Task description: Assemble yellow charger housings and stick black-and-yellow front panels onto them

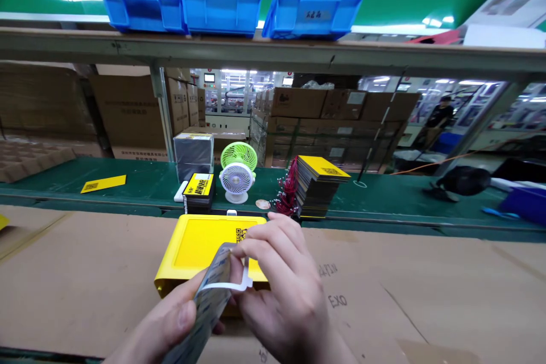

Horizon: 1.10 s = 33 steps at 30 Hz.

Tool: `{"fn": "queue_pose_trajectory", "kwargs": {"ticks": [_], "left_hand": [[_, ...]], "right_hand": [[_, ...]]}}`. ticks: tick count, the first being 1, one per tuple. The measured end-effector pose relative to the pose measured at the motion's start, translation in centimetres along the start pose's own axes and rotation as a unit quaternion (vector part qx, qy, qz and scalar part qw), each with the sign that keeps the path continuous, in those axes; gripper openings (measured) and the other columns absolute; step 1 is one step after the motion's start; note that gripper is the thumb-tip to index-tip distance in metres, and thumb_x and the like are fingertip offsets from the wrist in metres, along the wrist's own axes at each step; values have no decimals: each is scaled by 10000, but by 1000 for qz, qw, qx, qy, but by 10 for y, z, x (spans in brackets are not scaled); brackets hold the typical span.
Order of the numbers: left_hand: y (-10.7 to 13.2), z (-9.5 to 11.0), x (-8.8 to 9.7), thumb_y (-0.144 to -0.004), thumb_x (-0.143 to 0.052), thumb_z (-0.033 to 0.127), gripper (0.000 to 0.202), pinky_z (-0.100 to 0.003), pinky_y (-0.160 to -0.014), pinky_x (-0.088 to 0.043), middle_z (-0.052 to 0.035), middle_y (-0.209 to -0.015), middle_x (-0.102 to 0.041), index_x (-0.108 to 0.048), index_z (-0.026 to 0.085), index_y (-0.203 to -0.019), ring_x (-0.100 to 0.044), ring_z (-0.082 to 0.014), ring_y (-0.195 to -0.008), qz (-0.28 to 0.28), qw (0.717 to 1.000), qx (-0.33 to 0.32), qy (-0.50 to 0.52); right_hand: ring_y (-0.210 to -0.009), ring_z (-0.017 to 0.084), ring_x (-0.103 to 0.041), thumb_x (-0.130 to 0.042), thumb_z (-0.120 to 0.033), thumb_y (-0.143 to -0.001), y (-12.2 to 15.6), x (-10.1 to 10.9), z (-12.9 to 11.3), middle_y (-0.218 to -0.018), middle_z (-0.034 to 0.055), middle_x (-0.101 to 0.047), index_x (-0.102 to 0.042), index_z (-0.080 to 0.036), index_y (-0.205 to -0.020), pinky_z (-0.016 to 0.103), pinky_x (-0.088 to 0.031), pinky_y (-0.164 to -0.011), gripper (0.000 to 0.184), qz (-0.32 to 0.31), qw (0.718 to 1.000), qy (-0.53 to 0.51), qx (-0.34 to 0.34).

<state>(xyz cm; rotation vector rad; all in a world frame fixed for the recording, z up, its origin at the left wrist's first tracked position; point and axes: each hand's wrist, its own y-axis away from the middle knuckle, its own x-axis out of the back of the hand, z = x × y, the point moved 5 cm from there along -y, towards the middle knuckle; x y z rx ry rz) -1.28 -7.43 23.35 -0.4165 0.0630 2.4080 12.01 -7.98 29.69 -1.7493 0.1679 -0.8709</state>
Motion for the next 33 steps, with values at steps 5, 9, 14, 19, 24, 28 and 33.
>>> {"fn": "queue_pose_trajectory", "kwargs": {"ticks": [5,9,14,19,24,28,33], "left_hand": [[1,-7,3,-743,-578,616,691,-434,-1070,-207,-45,-1382,-422,-463,259,-1324,-394,-322,-1208,18,1000,-6,11],[1,-12,5,-738,-583,616,719,-471,-1071,-188,-58,-1425,-361,-449,238,-1335,-347,-352,-1246,27,1000,-12,0],[0,-17,6,-731,-597,608,722,-490,-1068,-194,-63,-1435,-342,-441,250,-1338,-308,-363,-1274,34,999,-4,7],[2,-19,7,-719,-626,588,684,-478,-1073,-196,-38,-1422,-366,-474,280,-1311,-327,-352,-1268,47,999,6,21],[-1,-16,4,-734,-617,582,644,-452,-1073,-214,-62,-1355,-446,-521,246,-1274,-354,-337,-1252,40,999,-13,12],[-5,-8,-4,-777,-594,544,540,-409,-1079,-208,-69,-1220,-548,-583,208,-1199,-381,-304,-1236,7,999,-51,6],[-1,-13,-1,-770,-557,599,499,-400,-994,-309,-63,-918,-613,-674,170,-998,-527,-272,-971,30,999,4,-29]], "right_hand": [[-795,190,-543,-662,-32,-674,3,4,-4,-825,47,-569,-609,-158,-868,477,-437,-867,237,76,995,-49,-49],[-788,183,-554,-647,-25,-699,3,-1,-8,-825,38,-587,-631,-179,-894,451,-448,-854,248,50,994,-70,-63],[-788,185,-563,-637,-47,-731,1,-1,-12,-827,40,-603,-649,-188,-898,417,-462,-816,219,59,993,-64,-85],[-806,183,-557,-634,-44,-740,0,-2,-12,-837,47,-601,-647,-178,-890,382,-471,-791,201,59,991,-71,-100],[-854,190,-540,-606,-51,-748,2,-4,-12,-882,65,-587,-625,-159,-921,364,-484,-777,204,22,991,-79,-103],[-864,190,-522,-557,-66,-768,3,-10,-9,-897,69,-564,-583,-156,-918,325,-490,-716,177,-19,988,-99,-120],[-818,172,-493,-521,-89,-794,4,-16,-6,-851,53,-522,-525,-162,-841,297,-461,-662,87,-59,982,-119,-138]]}}
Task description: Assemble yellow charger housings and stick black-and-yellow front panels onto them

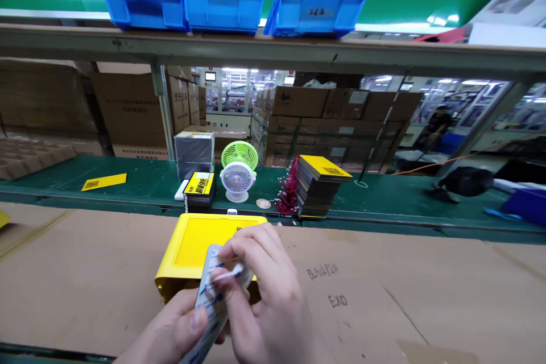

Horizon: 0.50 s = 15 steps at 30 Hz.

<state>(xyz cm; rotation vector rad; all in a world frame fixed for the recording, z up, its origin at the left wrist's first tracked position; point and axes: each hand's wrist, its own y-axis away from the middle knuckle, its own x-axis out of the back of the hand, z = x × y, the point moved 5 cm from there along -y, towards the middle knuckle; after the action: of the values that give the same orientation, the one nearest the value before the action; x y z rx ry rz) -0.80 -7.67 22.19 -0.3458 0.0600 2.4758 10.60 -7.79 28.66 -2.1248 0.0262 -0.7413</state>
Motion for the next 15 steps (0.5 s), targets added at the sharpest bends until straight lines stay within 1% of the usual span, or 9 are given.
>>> {"fn": "queue_pose_trajectory", "kwargs": {"ticks": [2,4,5,7,9,11,12,13,15], "left_hand": [[4,-9,6,-761,-546,622,549,-411,-946,-342,-80,-961,-603,-649,166,-1050,-531,-260,-907,27,999,47,3],[7,-20,10,-766,-524,635,599,-425,-897,-368,-109,-1053,-581,-602,164,-1128,-533,-270,-908,46,995,86,29],[8,-24,10,-771,-510,640,621,-433,-882,-375,-120,-1090,-568,-573,165,-1166,-538,-277,-917,45,992,98,63],[5,-27,5,-775,-462,669,688,-453,-892,-372,-138,-1118,-557,-521,151,-1224,-546,-296,-948,5,980,109,166],[-1,-21,-1,-770,-385,718,779,-471,-945,-343,-154,-1113,-564,-491,113,-1250,-528,-323,-1025,-55,956,80,279],[-9,-8,0,-773,-290,751,861,-473,-1007,-295,-178,-1164,-549,-465,70,-1269,-463,-347,-1140,-105,930,22,353],[-13,-2,5,-787,-255,744,866,-470,-1029,-274,-184,-1208,-528,-447,62,-1285,-424,-350,-1189,-111,920,-16,377],[-17,4,14,-807,-231,724,846,-470,-1046,-257,-183,-1250,-506,-422,70,-1308,-390,-348,-1226,-101,911,-56,397],[-21,10,37,-841,-215,686,785,-489,-1061,-233,-171,-1313,-466,-340,120,-1370,-350,-340,-1269,-58,896,-125,422]], "right_hand": [[-804,168,-479,-502,-84,-802,0,-2,0,-824,49,-504,-506,-163,-803,295,-447,-649,79,-9,1000,4,3],[-818,174,-465,-490,-79,-798,1,-3,0,-832,56,-483,-496,-160,-790,302,-438,-657,81,0,1000,20,13],[-839,181,-460,-487,-73,-792,1,-2,-1,-849,63,-474,-498,-156,-799,316,-439,-681,84,13,999,31,25],[-901,202,-452,-477,-45,-772,4,-2,-4,-888,77,-460,-507,-152,-813,367,-433,-773,119,44,995,53,67],[-948,217,-456,-454,-4,-757,9,0,-6,-919,85,-467,-509,-153,-799,413,-414,-850,165,59,991,51,110],[-939,213,-490,-424,11,-775,19,4,-2,-910,81,-498,-494,-162,-780,419,-429,-864,186,44,991,3,124],[-913,205,-513,-412,-1,-801,25,9,4,-890,74,-517,-486,-169,-784,405,-453,-847,184,35,992,-32,114],[-879,197,-534,-406,-26,-832,33,17,11,-857,62,-533,-483,-177,-795,389,-477,-828,174,36,993,-66,96],[-811,186,-563,-417,-97,-885,51,40,31,-788,37,-548,-493,-195,-826,367,-516,-787,138,77,990,-111,38]]}}
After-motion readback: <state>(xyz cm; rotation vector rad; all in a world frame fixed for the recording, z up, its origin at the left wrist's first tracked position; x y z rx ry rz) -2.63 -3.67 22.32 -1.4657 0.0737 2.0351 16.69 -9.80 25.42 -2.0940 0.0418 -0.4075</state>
